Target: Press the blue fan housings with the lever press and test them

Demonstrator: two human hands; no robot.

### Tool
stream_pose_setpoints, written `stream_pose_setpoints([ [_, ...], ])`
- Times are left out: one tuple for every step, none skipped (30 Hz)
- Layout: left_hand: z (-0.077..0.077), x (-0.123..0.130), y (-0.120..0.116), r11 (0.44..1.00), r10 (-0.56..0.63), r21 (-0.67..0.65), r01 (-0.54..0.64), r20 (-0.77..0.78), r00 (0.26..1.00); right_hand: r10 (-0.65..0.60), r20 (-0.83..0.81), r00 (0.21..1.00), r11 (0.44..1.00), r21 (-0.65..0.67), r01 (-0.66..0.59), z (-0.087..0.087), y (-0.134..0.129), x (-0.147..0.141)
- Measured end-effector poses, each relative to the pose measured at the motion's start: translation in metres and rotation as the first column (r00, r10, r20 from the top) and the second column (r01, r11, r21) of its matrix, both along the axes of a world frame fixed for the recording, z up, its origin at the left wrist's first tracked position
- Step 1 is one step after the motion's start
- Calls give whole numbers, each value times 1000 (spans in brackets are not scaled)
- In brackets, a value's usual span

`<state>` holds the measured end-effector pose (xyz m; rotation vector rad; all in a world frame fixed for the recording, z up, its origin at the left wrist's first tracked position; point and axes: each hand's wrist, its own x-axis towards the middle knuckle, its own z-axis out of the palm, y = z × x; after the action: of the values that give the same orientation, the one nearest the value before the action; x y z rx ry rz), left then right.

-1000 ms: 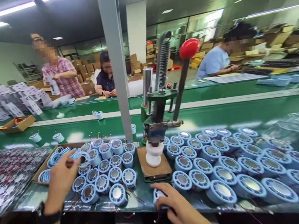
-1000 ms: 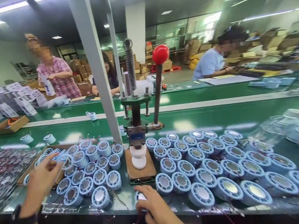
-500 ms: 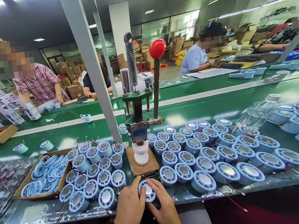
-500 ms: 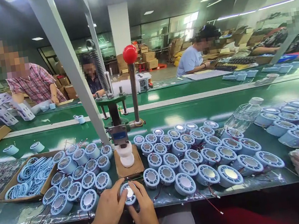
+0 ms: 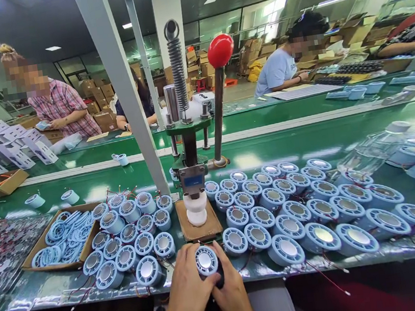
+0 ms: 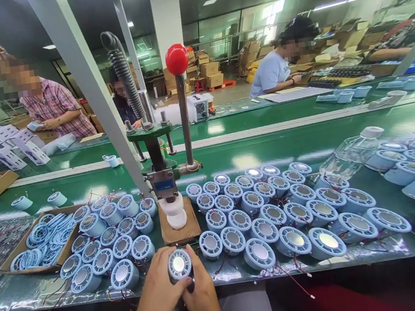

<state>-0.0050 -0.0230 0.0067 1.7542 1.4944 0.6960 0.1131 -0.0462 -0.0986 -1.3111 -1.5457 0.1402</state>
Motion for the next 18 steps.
stream_pose_setpoints([
  [-2, 3, 0, 1000, 19, 1, -19, 0, 1000, -18, 1, 1000, 1000, -4, 18, -1, 0, -1],
  [-4, 5, -1, 999, 34, 1, -34, 6, 999, -27, 0, 1000, 1000, -8, 27, -2, 0, -1],
  [-6, 6, -2, 999, 46, 0, -46, 17, 999, -31, -6, 1000, 999, -12, 31, -3, 0, -2],
  [-9, 7, -3, 998, 57, -1, -57, 36, 998, -31, -15, 999, 999, -12, 30, -3, 0, -2],
  [-13, 7, -4, 998, 66, -2, -66, 58, 996, -27, -26, 999, 1000, -11, 27, -3, 0, -3],
  [-16, 7, -5, 998, 70, -3, -70, 79, 994, -20, -40, 999, 1000, -10, 20, -3, 0, -3],
  [-19, 7, -7, 997, 74, -4, -73, 98, 993, -15, -55, 998, 1000, -11, 14, -2, 0, -3],
  [-21, 7, -8, 997, 77, -6, -77, 110, 991, -11, -69, 998, 1000, -14, 10, -1, 0, -2],
  [-24, 7, -9, 997, 82, -6, -82, 119, 989, -8, -82, 997, 1000, -18, 7, -1, -1, -2],
  [-27, 7, -10, 996, 87, -3, -87, 127, 988, -5, -96, 995, 1000, -25, 3, 0, -1, -1],
  [-30, 8, -11, 996, 90, 4, -92, 136, 987, -1, -104, 995, 999, -33, -2, 1, -1, -1],
  [-33, 8, -12, 995, 92, 15, -95, 146, 985, 8, -106, 994, 999, -35, -12, 2, 0, -1],
  [-37, 9, -13, 995, 93, 31, -99, 155, 984, 25, -102, 995, 999, -33, -29, 2, 0, 0],
  [-41, 9, -14, 993, 95, 50, -104, 161, 982, 49, -94, 994, 998, -30, -52, 2, 1, 0],
  [-46, 10, -15, 992, 97, 67, -109, 164, 982, 73, -86, 994, 997, -28, -75, 2, 1, 0],
  [-50, 10, -16, 991, 98, 78, -112, 162, 982, 95, -76, 993, 995, -29, -98, 1, 1, 1],
  [-54, 11, -16, 991, 95, 84, -109, 157, 983, 114, -63, 991, 992, -38, -117, 1, 1, 2],
  [-57, 11, -17, 992, 85, 83, -99, 153, 984, 130, -43, 991, 989, -62, -133, 1, 0, 4],
])
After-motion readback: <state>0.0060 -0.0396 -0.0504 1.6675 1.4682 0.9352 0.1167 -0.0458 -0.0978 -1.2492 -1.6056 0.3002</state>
